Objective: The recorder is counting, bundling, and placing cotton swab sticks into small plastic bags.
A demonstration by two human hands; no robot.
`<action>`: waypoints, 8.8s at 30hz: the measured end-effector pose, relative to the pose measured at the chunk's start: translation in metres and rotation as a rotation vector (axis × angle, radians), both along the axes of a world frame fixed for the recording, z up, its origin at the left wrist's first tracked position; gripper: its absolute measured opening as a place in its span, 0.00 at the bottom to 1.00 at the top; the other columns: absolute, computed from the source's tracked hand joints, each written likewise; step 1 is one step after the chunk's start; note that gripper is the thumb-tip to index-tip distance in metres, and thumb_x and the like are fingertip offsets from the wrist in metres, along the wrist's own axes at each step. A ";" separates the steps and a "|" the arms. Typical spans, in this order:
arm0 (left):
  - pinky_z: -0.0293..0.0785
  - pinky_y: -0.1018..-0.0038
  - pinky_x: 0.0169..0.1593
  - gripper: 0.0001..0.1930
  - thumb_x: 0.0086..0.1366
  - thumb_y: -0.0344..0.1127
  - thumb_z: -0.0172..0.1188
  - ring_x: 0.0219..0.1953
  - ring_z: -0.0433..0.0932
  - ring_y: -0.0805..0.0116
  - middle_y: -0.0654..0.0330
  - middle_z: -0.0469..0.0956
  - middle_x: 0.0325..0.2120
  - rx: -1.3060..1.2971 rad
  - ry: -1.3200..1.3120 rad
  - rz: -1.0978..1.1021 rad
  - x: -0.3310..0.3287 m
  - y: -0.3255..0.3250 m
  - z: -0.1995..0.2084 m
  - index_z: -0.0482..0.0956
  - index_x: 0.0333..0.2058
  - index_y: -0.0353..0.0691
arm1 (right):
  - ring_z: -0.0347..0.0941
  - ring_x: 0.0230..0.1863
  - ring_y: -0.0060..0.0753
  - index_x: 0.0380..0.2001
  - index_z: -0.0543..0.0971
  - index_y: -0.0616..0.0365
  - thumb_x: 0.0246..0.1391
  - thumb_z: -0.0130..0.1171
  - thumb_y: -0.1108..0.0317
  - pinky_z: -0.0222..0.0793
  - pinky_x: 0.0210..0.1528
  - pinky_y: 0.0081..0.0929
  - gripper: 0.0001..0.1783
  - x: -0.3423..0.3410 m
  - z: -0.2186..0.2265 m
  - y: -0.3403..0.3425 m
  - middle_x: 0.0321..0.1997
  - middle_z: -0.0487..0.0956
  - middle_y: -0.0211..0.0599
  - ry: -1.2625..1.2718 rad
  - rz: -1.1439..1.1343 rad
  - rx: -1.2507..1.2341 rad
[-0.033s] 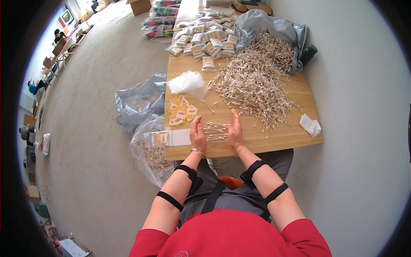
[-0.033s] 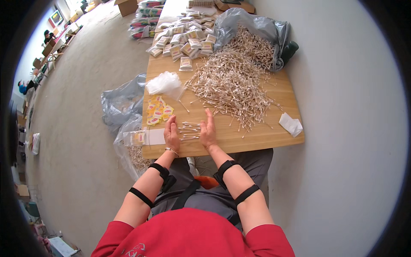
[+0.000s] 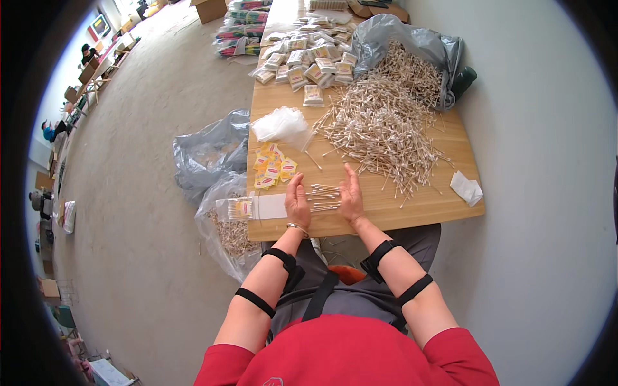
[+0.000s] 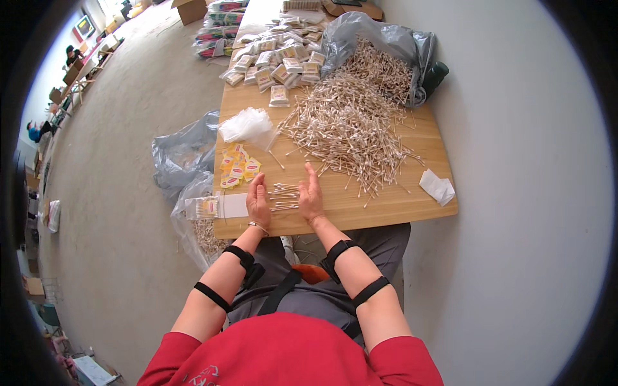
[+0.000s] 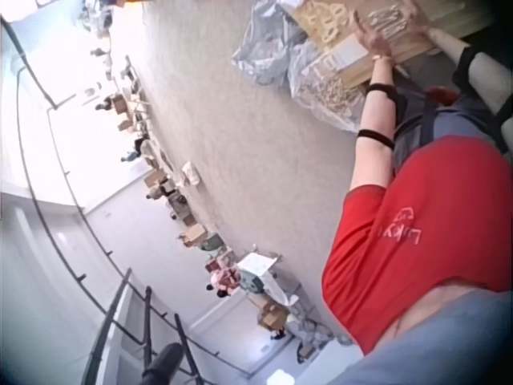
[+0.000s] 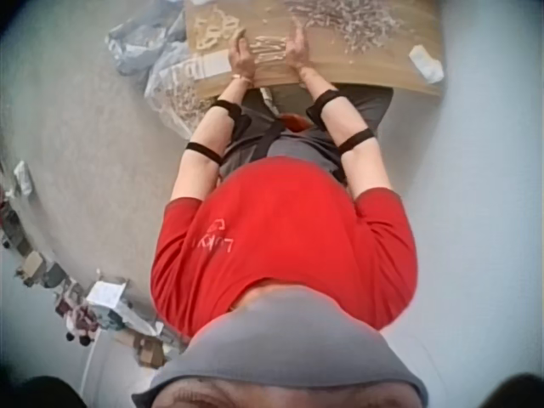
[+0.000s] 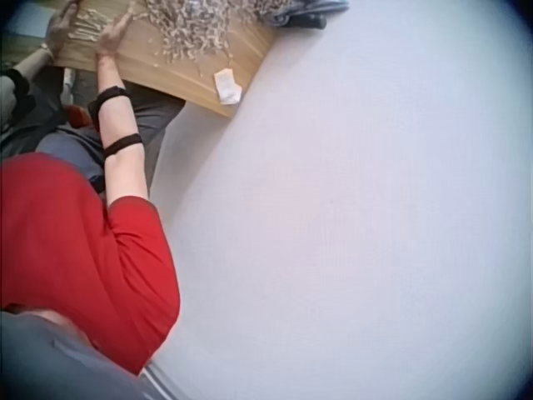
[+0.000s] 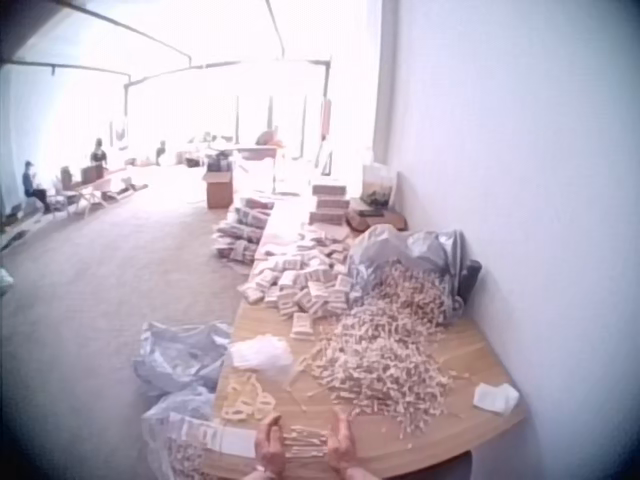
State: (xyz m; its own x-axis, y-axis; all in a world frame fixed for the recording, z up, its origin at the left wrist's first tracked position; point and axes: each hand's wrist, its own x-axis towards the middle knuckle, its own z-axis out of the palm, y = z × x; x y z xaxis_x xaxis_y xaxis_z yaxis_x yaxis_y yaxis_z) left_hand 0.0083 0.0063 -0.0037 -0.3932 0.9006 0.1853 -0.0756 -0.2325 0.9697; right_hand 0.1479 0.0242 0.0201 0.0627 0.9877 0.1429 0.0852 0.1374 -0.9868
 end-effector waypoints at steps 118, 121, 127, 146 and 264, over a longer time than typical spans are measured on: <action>0.52 0.60 0.64 0.40 0.45 0.35 0.69 0.60 0.58 0.52 0.49 0.63 0.56 -0.054 0.891 -0.150 -0.003 -0.035 0.028 0.59 0.57 0.38 | 0.68 0.43 0.39 0.33 0.82 0.48 0.48 0.57 0.66 0.66 0.47 0.34 0.08 -0.027 0.014 0.067 0.36 0.73 0.34 -0.856 0.162 0.143; 0.54 0.61 0.63 0.43 0.43 0.35 0.70 0.60 0.58 0.51 0.48 0.61 0.56 -0.032 0.804 -0.119 -0.004 -0.035 0.029 0.57 0.58 0.38 | 0.68 0.42 0.38 0.28 0.83 0.49 0.48 0.56 0.68 0.67 0.45 0.32 0.06 -0.012 0.012 0.055 0.34 0.74 0.32 -0.807 0.230 0.153; 0.56 0.63 0.62 0.46 0.42 0.35 0.72 0.60 0.58 0.49 0.47 0.60 0.57 -0.078 0.826 -0.144 -0.008 -0.034 0.033 0.55 0.59 0.37 | 0.67 0.39 0.37 0.26 0.83 0.48 0.46 0.57 0.70 0.65 0.45 0.34 0.06 0.007 0.016 0.009 0.32 0.74 0.29 -0.784 0.238 0.279; 0.55 0.72 0.61 0.24 0.70 0.42 0.40 0.60 0.62 0.61 0.49 0.64 0.57 -0.099 -0.106 -0.158 -0.008 -0.016 0.010 0.61 0.57 0.31 | 0.38 0.70 0.51 0.62 0.51 0.69 0.55 0.49 0.61 0.35 0.69 0.43 0.36 -0.023 0.003 -0.036 0.68 0.48 0.53 -0.902 0.116 0.246; 0.54 0.72 0.61 0.27 0.71 0.48 0.37 0.59 0.61 0.65 0.51 0.64 0.56 -0.067 -0.166 -0.162 0.000 -0.019 0.009 0.62 0.57 0.30 | 0.49 0.68 0.48 0.56 0.64 0.64 0.58 0.41 0.69 0.44 0.67 0.36 0.23 -0.025 0.000 -0.015 0.64 0.59 0.50 -0.311 0.126 0.156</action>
State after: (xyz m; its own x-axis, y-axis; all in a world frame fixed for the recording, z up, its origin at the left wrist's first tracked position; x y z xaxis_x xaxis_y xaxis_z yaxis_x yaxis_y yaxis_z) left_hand 0.0088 -0.0127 0.0056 -0.2627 0.9625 0.0674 -0.2666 -0.1396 0.9536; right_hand 0.1227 0.0094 0.0201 -0.1281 0.9497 0.2858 0.3509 0.3130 -0.8826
